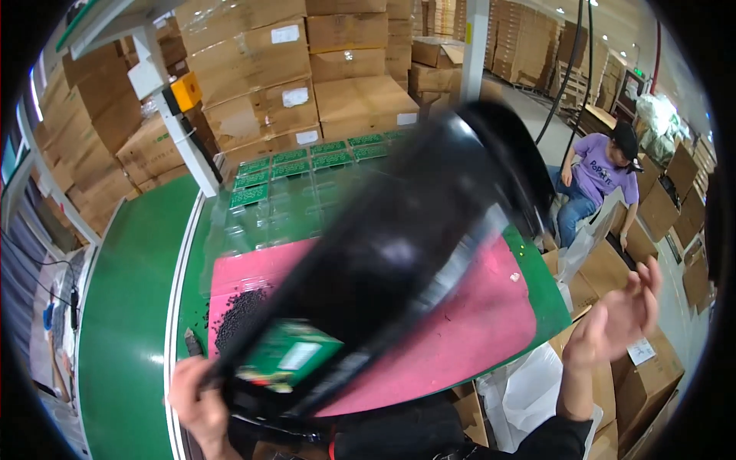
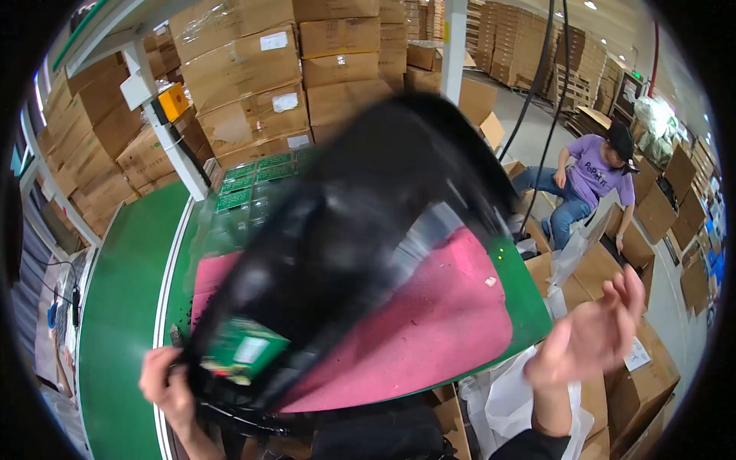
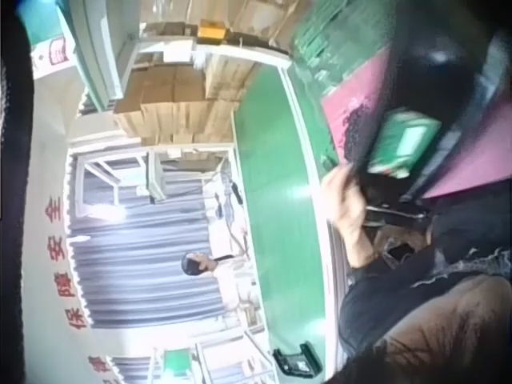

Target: Installing a circuit board into a plastic housing and securing it with an electric screwdriver.

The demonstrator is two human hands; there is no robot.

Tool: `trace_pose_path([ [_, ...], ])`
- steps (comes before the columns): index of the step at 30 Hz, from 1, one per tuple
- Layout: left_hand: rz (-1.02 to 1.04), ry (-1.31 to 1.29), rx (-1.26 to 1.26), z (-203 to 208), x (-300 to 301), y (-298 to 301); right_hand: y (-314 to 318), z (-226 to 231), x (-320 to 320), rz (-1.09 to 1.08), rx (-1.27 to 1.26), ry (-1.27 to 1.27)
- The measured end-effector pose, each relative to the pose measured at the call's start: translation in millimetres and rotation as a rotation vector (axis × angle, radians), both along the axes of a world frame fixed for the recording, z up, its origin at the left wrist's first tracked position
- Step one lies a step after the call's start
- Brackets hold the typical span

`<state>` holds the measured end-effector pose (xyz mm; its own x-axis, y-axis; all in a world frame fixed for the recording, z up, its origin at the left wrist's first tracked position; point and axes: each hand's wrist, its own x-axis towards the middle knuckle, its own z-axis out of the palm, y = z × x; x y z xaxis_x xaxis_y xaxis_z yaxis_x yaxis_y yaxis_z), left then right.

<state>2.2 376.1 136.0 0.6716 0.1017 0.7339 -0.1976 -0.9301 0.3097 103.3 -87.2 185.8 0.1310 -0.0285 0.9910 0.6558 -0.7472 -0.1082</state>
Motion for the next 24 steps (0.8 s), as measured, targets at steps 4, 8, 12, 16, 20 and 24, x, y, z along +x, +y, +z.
trace_pose_path([
  [4, 0.342, -0.175, -0.948, -21.8, -68.4, 71.4, -127.3, -104.0, -7.4, -0.552, 0.128, 0.645],
  [8, 0.262, -0.434, -1.213, -27.4, -64.5, 79.0, -256.7, -287.0, -85.3, -1.121, 0.071, 1.139],
  [12, 0.307, -0.301, -0.837, -59.2, -98.5, 164.4, -223.7, -370.5, -176.7, -1.157, 0.415, 1.816],
  [16, 0.287, -0.732, -1.107, -53.5, -69.2, 167.1, -180.4, -405.3, -236.3, -0.805, 1.052, 1.922],
  [20, 0.176, -0.906, -0.910, -98.3, -4.5, 223.6, -177.8, -407.1, -238.4, -0.643, 0.435, 2.162],
  [24, -0.400, -0.744, -0.824, -91.9, 50.3, 206.5, -172.3, -425.1, -262.3, -0.681, 0.386, 1.837],
])
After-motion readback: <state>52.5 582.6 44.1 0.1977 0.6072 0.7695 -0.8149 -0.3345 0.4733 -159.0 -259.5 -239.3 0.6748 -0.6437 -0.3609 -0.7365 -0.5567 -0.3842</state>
